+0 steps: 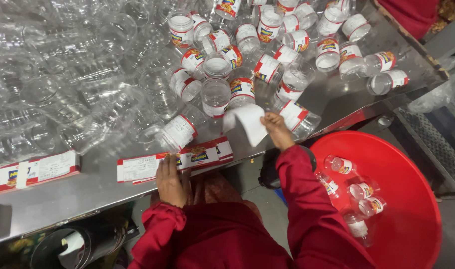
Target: The person peels labels from a strip and applies them to clear plastic bottles, then places the labeled bottles into a red plastic bin.
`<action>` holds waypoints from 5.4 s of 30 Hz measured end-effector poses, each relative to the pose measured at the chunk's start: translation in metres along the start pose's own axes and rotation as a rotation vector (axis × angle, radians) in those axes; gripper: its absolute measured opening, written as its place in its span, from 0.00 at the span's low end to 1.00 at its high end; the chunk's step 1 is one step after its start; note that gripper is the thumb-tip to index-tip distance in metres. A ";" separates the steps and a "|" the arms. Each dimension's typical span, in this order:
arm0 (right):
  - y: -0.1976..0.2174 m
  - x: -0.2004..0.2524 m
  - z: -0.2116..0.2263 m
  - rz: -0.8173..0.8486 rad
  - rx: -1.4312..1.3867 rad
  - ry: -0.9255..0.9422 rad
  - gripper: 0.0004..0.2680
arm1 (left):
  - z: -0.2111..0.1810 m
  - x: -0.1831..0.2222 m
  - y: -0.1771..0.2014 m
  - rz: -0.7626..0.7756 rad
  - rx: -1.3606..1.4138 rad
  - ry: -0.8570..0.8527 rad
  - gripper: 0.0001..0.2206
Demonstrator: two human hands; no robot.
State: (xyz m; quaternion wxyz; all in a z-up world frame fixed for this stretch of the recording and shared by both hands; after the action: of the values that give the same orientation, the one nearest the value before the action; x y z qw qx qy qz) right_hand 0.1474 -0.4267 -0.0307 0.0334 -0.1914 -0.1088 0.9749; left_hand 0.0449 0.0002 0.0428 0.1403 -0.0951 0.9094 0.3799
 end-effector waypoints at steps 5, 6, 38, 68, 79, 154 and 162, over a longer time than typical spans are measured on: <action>-0.119 0.075 0.061 0.290 -0.339 -0.313 0.12 | -0.066 0.009 0.036 0.050 0.236 -0.157 0.35; -0.151 0.085 0.089 0.525 -0.040 -0.103 0.15 | -0.079 0.013 0.041 0.095 0.218 -0.196 0.35; -0.243 0.099 0.132 0.345 0.282 -0.087 0.11 | 0.090 0.013 0.176 -0.080 -0.991 0.227 0.30; -0.330 0.077 0.145 0.669 0.544 0.355 0.19 | 0.020 0.046 0.096 0.419 0.655 0.368 0.10; -0.255 -0.036 0.069 0.899 1.549 0.586 0.31 | 0.038 0.051 0.107 0.321 0.610 0.525 0.10; -0.334 0.152 0.207 0.563 0.926 0.927 0.08 | -0.071 0.087 0.128 0.225 0.453 0.409 0.07; -0.306 0.148 0.150 0.303 0.443 0.267 0.02 | -0.067 0.082 0.115 0.155 0.346 0.319 0.06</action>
State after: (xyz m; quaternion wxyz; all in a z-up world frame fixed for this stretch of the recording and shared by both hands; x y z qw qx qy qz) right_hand -0.0395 -0.1430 0.1193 -0.0573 -0.3202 0.1417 0.9349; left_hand -0.0768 0.0264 0.1366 -0.0205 -0.0586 0.9761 0.2082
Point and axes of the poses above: each hand's wrist, its own x-axis away from the middle knuckle, its own y-axis out of the back of the hand, z = x × y, the point moved 3 cm from there along -x, towards the middle knuckle, and after that the axes turned 13 degrees about y, right-handed, at the moved point
